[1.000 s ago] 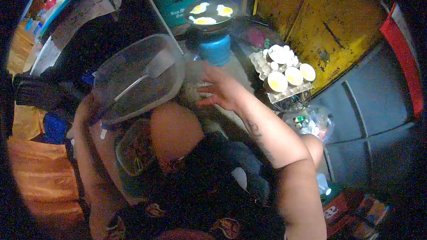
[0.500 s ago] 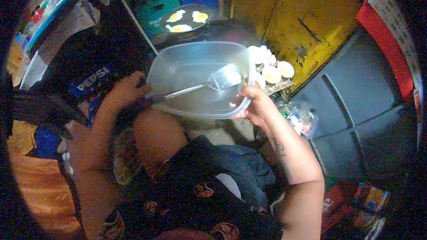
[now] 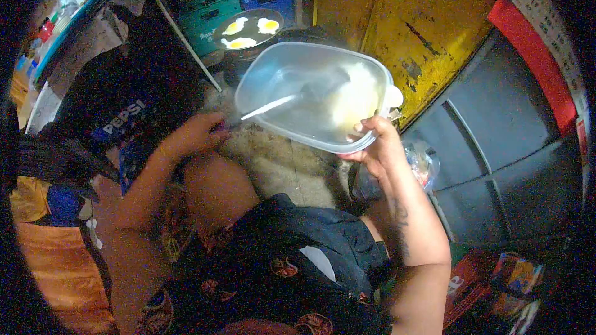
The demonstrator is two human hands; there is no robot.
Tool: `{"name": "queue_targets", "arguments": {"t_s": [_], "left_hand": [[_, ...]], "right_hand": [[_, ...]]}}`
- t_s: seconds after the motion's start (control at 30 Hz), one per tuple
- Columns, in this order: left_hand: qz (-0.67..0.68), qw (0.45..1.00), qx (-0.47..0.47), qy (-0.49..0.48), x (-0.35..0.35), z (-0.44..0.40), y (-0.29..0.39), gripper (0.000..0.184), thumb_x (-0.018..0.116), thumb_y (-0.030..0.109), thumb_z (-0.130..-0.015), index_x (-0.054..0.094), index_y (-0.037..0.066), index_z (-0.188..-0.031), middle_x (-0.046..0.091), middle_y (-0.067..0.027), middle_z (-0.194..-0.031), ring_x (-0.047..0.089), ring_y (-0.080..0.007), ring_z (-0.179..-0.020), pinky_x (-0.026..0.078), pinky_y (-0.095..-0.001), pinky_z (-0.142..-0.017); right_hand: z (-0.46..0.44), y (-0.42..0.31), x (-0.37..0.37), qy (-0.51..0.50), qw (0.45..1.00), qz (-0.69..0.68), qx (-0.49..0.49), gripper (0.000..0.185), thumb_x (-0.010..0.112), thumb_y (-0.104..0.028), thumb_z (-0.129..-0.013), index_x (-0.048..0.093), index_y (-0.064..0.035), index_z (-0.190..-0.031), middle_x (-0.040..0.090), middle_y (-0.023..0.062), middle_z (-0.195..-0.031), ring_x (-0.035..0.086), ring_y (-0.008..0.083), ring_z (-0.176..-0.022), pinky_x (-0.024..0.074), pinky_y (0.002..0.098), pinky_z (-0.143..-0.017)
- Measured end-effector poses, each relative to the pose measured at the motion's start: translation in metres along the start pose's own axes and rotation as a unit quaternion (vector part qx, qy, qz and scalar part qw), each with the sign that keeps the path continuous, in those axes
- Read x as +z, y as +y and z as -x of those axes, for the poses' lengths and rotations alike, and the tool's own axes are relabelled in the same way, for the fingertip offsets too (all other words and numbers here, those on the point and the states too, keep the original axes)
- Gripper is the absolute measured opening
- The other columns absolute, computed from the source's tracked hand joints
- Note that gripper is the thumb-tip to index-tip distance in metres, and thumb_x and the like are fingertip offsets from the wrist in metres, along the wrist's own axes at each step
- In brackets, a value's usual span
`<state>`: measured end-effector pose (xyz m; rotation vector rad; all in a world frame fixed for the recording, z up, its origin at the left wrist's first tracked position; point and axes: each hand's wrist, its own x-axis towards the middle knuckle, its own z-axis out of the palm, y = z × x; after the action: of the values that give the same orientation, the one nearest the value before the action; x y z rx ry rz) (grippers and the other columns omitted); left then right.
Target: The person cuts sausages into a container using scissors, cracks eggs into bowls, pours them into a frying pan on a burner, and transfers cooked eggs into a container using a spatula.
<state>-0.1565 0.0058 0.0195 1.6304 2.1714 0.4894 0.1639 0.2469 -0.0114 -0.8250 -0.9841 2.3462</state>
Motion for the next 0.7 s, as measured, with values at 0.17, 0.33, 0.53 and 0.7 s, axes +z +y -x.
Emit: {"name": "queue_targets", "arguments": {"t_s": [0.17, 0.33, 0.53, 0.7], "left_hand": [[0.193, 0.963, -0.136, 0.126, -0.013, -0.008, -0.003, 0.026, 0.062, 0.027, -0.093, 0.058, 0.003, -0.102, 0.062, -0.0077, -0.083, 0.058, -0.0158, -0.067, 0.049, -0.0341, -0.061], [0.368, 0.887, -0.203, 0.191, -0.055, -0.026, -0.033, 0.018, 0.057, 0.022, -0.095, 0.053, 0.005, -0.099, 0.060, -0.0048, -0.080, 0.057, -0.0118, -0.064, 0.046, -0.0314, -0.052], [-0.002, 0.929, -0.137, 0.344, -0.028, -0.065, -0.119, 0.018, 0.057, 0.013, -0.088, 0.053, 0.007, -0.105, 0.064, -0.0148, -0.088, 0.066, -0.0299, -0.082, 0.051, -0.0434, -0.065], [-0.228, 0.915, -0.174, 0.283, -0.024, -0.080, -0.103, 0.029, 0.058, 0.011, -0.085, 0.057, 0.012, -0.114, 0.064, -0.0208, -0.100, 0.062, -0.0412, -0.098, 0.050, -0.0507, -0.081]], "right_hand": [[0.011, -0.016, -0.014, 0.055, 0.996, -0.009, -0.063, 0.046, 0.067, -0.029, -0.077, 0.050, -0.0080, -0.114, 0.057, 0.0153, -0.095, 0.065, 0.0404, -0.077, 0.0613, 0.0586, -0.060], [0.030, -0.033, -0.029, 0.093, 0.989, -0.068, -0.097, 0.057, 0.065, -0.031, -0.082, 0.040, -0.0051, -0.126, 0.051, 0.0166, -0.105, 0.063, 0.0384, -0.085, 0.0607, 0.0599, -0.065], [0.051, -0.047, -0.042, 0.112, 0.971, -0.089, -0.193, 0.058, 0.063, -0.032, -0.083, 0.039, -0.0058, -0.129, 0.051, 0.0192, -0.110, 0.061, 0.0408, -0.093, 0.0601, 0.0595, -0.069], [0.056, -0.051, -0.048, 0.171, 0.956, -0.098, -0.217, 0.051, 0.066, -0.031, -0.082, 0.044, -0.0083, -0.122, 0.054, 0.0160, -0.104, 0.062, 0.0390, -0.095, 0.0571, 0.0620, -0.072]]}}
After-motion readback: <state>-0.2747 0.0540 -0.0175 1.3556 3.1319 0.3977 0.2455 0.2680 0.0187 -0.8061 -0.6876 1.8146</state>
